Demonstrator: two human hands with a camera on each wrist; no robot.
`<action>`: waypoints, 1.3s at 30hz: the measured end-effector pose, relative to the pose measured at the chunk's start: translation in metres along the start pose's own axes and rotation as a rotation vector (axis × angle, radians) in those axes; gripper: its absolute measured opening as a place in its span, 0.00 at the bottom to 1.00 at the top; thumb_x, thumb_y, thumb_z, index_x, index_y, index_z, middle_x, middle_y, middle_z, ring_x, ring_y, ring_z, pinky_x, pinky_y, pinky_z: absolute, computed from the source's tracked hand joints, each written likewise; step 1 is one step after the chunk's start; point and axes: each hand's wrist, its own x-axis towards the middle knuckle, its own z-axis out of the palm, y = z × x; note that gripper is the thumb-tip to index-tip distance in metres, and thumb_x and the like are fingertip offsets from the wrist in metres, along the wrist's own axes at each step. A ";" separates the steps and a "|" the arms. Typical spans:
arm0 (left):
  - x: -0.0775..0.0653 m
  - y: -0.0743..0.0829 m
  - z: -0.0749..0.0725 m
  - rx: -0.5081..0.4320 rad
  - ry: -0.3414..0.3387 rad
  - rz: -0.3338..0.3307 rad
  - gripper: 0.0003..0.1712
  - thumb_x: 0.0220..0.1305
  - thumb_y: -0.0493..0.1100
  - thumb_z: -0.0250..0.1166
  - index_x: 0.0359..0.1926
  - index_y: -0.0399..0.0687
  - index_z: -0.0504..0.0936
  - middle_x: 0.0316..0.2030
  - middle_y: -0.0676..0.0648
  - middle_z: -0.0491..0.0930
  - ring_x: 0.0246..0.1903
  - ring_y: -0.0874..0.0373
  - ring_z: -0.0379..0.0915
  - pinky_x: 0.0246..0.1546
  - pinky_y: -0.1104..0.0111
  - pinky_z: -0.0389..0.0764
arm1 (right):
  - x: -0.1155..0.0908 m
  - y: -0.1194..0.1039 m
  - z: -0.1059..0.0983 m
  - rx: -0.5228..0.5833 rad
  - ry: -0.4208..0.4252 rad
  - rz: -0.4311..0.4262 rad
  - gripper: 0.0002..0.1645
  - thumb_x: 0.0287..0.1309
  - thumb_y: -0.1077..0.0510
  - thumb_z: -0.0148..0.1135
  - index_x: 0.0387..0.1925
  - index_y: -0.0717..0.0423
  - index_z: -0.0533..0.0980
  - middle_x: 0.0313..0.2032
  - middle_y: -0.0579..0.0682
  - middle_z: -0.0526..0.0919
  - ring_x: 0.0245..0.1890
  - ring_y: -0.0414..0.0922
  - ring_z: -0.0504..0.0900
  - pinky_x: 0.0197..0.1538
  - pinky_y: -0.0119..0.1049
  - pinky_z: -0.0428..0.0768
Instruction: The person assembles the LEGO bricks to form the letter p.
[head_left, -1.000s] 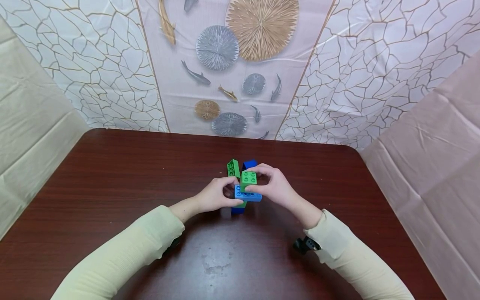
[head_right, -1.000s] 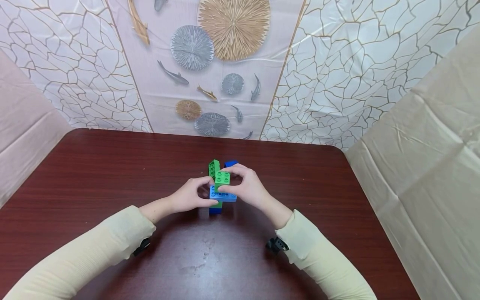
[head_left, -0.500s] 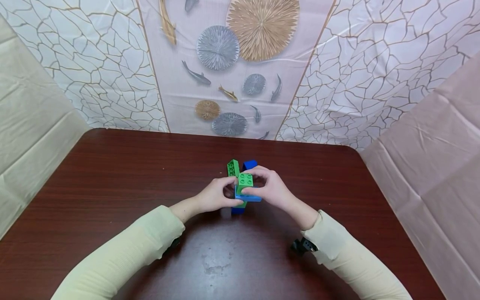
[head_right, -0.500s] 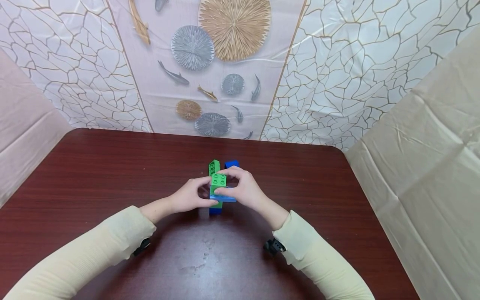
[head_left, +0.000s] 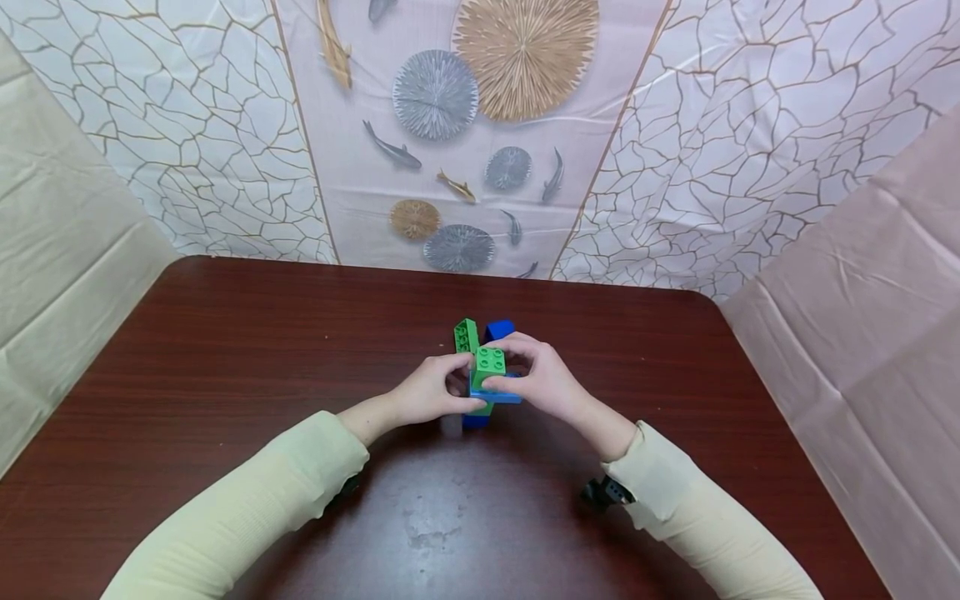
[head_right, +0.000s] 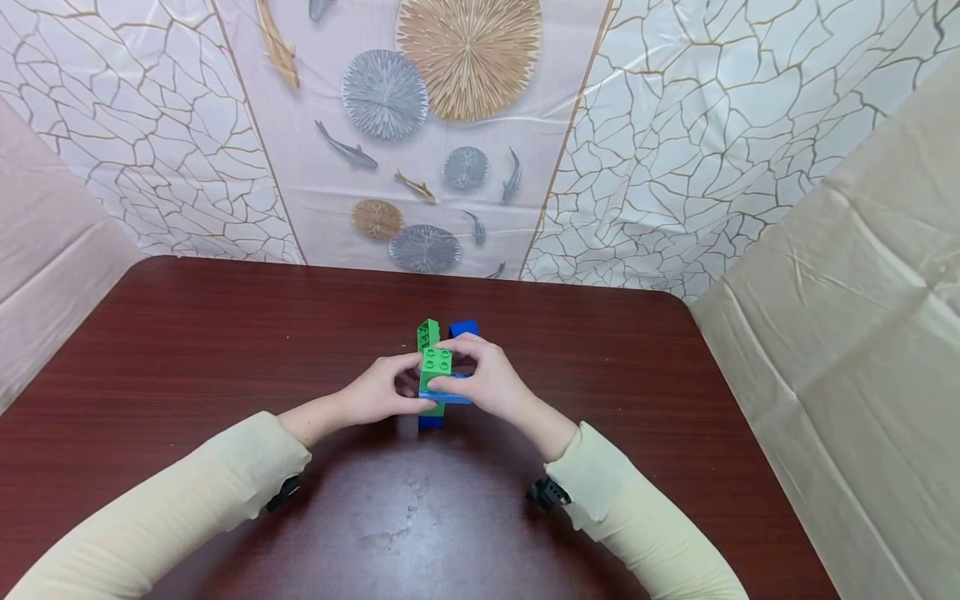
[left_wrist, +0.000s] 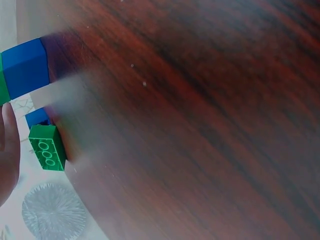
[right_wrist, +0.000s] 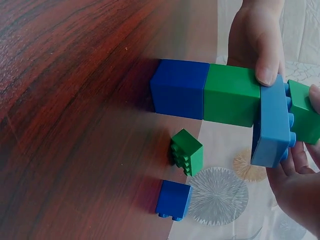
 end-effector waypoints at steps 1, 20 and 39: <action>0.000 0.000 0.000 0.000 -0.001 0.000 0.17 0.54 0.43 0.69 0.43 0.44 0.75 0.37 0.46 0.80 0.34 0.62 0.77 0.35 0.76 0.79 | 0.000 0.000 0.000 -0.001 -0.003 -0.005 0.25 0.47 0.60 0.71 0.50 0.60 0.77 0.44 0.54 0.79 0.45 0.47 0.78 0.50 0.40 0.78; 0.001 -0.001 0.000 -0.003 0.005 0.027 0.16 0.55 0.44 0.69 0.42 0.45 0.74 0.37 0.46 0.80 0.34 0.61 0.78 0.34 0.74 0.80 | -0.003 0.002 0.003 -0.018 -0.015 -0.044 0.25 0.47 0.62 0.70 0.50 0.61 0.77 0.44 0.54 0.77 0.46 0.47 0.77 0.52 0.38 0.79; 0.000 0.002 0.001 0.012 0.027 0.013 0.16 0.52 0.40 0.70 0.40 0.43 0.75 0.37 0.44 0.81 0.35 0.60 0.79 0.38 0.75 0.80 | -0.005 0.002 0.000 -0.007 0.012 -0.109 0.26 0.52 0.61 0.67 0.54 0.61 0.74 0.49 0.56 0.78 0.48 0.48 0.78 0.53 0.51 0.77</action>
